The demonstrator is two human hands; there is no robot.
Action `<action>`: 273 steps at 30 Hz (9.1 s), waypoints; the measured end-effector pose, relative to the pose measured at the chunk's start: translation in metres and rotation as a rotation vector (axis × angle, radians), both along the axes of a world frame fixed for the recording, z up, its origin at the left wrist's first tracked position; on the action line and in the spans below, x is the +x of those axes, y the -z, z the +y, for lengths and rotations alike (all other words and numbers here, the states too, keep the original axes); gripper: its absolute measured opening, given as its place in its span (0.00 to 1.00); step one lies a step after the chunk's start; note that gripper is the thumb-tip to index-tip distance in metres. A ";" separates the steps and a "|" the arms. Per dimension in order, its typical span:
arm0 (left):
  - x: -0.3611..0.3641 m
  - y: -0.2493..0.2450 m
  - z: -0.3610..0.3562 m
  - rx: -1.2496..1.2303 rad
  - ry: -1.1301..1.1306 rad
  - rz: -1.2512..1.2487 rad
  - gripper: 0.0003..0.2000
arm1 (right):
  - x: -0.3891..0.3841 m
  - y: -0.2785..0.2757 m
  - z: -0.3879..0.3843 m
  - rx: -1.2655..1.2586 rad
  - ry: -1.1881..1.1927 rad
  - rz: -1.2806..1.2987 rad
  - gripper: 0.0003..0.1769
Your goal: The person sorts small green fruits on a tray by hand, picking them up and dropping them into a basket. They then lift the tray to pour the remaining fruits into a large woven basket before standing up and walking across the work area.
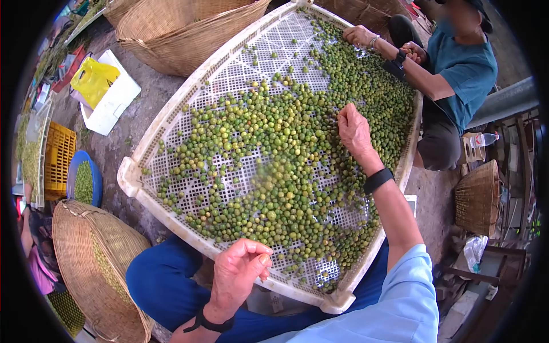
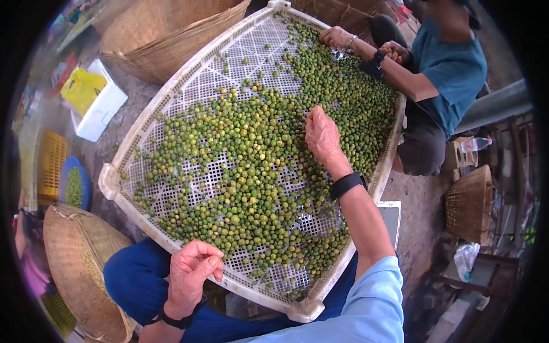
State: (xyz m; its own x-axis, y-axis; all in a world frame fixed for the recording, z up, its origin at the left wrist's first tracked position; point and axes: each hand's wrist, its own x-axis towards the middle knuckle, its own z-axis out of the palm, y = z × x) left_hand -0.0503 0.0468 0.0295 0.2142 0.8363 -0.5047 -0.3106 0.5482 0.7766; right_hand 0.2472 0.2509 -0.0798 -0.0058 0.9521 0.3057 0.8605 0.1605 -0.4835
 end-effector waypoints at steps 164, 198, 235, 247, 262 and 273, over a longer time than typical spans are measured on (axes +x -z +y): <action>-0.019 0.026 0.012 0.863 0.379 0.983 0.13 | 0.006 -0.087 -0.155 -0.123 -0.151 -0.109 0.19; -0.138 0.023 0.129 0.412 0.316 1.627 0.29 | 0.109 -0.059 -0.140 -0.517 0.672 0.766 0.30; -0.165 0.091 0.261 0.078 0.317 0.980 0.17 | 0.085 -0.019 -0.204 -0.440 0.830 0.777 0.10; -0.154 0.069 0.254 -0.047 0.293 0.971 0.16 | 0.069 -0.049 -0.193 -0.450 1.047 0.920 0.22; -0.146 0.018 0.266 -0.044 0.134 0.962 0.17 | 0.078 -0.085 -0.068 -0.292 0.884 0.814 0.20; -0.167 -0.079 0.236 0.089 0.092 1.334 0.17 | 0.064 -0.089 -0.049 -0.621 0.731 1.027 0.20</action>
State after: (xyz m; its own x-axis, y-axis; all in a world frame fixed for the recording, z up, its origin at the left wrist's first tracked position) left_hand -0.2173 0.2833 0.1087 -0.3386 0.8865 -0.3155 0.7427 0.4577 0.4888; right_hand 0.3111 0.2020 0.0092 0.5091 0.6222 -0.5948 -0.1200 -0.6329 -0.7649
